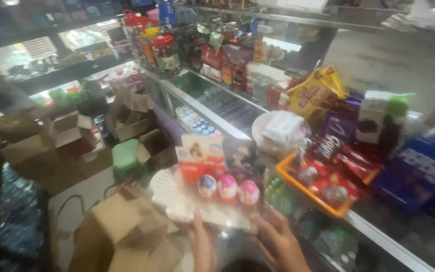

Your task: Organizing and stocking various snack boxes and individual snacks on a display counter.

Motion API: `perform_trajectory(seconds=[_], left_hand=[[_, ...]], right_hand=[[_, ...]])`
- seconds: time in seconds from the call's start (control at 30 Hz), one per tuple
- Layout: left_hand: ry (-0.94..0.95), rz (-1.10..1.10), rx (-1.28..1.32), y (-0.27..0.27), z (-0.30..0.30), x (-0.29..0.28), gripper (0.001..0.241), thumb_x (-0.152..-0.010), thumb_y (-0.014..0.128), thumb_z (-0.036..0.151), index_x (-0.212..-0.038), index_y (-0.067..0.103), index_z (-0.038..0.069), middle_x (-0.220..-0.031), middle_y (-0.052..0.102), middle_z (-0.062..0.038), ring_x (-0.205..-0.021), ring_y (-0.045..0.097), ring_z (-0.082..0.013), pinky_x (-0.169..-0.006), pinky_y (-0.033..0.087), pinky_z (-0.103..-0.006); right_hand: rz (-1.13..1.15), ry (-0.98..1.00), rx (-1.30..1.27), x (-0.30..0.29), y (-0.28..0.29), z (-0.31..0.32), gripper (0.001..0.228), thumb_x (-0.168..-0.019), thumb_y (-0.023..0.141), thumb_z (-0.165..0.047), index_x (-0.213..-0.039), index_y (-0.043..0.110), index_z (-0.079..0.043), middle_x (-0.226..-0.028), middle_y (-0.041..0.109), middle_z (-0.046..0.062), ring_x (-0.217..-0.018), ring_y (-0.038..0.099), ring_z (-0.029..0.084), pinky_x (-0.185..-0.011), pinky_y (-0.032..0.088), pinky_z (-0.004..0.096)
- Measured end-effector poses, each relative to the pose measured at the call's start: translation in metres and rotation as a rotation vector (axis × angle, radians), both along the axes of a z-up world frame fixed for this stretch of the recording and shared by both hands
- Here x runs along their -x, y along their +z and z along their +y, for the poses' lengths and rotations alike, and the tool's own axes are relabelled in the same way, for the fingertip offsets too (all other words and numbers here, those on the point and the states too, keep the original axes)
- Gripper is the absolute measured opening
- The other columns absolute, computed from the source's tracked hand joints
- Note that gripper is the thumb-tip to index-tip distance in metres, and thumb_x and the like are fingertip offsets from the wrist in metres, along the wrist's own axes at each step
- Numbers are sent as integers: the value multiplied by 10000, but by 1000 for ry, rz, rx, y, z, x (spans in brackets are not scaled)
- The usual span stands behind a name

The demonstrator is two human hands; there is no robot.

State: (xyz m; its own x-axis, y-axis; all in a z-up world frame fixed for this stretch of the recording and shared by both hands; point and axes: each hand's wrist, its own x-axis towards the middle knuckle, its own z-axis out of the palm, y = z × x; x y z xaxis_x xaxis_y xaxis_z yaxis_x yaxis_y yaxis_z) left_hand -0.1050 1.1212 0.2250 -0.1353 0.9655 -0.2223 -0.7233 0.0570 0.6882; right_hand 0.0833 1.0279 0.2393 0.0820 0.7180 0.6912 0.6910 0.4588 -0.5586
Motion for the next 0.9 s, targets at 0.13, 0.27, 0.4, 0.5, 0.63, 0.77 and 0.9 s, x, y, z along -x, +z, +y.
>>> perform_trajectory(seconds=[0.13,0.27,0.4,0.5,0.63,0.77,0.9], left_hand=[[-59,119,17,3,120,8,704,-930,567,402,-1522,216,252,-1383,537,2,-1114,629,-213,-866,557,-449],[-198,149,-165,-6,275,2,746,-975,591,454,-1547,308,69,-1399,564,-124,-1113,645,-243,-882,565,-432],[-315,235,-196,27,379,-23,753,-905,594,443,-1522,360,80,-1380,569,-145,-1094,642,-280,-854,558,-458],[-368,319,-232,-19,477,-67,827,-914,616,437,-1542,215,79,-1457,478,-157,-1232,568,-299,-984,510,-475],[-402,505,-324,-34,525,-109,921,-938,644,483,-1575,129,61,-1569,370,-183,-1412,433,-316,-1154,376,-474],[-242,1217,-330,-17,527,-130,1009,-892,702,599,-1589,244,31,-1585,303,-300,-1477,282,-450,-1196,219,-529],[-83,1357,-549,-17,536,-139,1116,-801,733,664,-1544,257,-18,-1522,377,-339,-1409,361,-459,-1141,277,-566]], right_hand=[[-288,-65,-84,6,19,106,453,-768,729,-9,-1204,658,-111,-1278,632,140,-1117,654,313,-918,554,374],[-431,-93,-88,13,40,226,313,-754,696,-90,-1061,638,-72,-1115,673,131,-984,633,338,-806,530,432],[-517,-225,-35,7,66,320,193,-816,694,-132,-977,606,-71,-983,639,106,-919,624,335,-769,520,446],[-531,-350,64,-5,72,367,264,-725,674,-127,-978,621,-71,-947,646,98,-855,609,329,-691,499,455],[-631,-476,167,-37,53,407,117,-861,669,-181,-936,611,-114,-920,632,77,-876,606,291,-716,485,433],[-684,-545,236,-56,57,422,135,-818,662,-172,-938,651,-111,-923,648,73,-942,599,295,-743,457,443],[-760,-641,461,-69,70,423,265,-688,659,-156,-948,686,-110,-1017,659,78,-1000,576,306,-793,445,454]])
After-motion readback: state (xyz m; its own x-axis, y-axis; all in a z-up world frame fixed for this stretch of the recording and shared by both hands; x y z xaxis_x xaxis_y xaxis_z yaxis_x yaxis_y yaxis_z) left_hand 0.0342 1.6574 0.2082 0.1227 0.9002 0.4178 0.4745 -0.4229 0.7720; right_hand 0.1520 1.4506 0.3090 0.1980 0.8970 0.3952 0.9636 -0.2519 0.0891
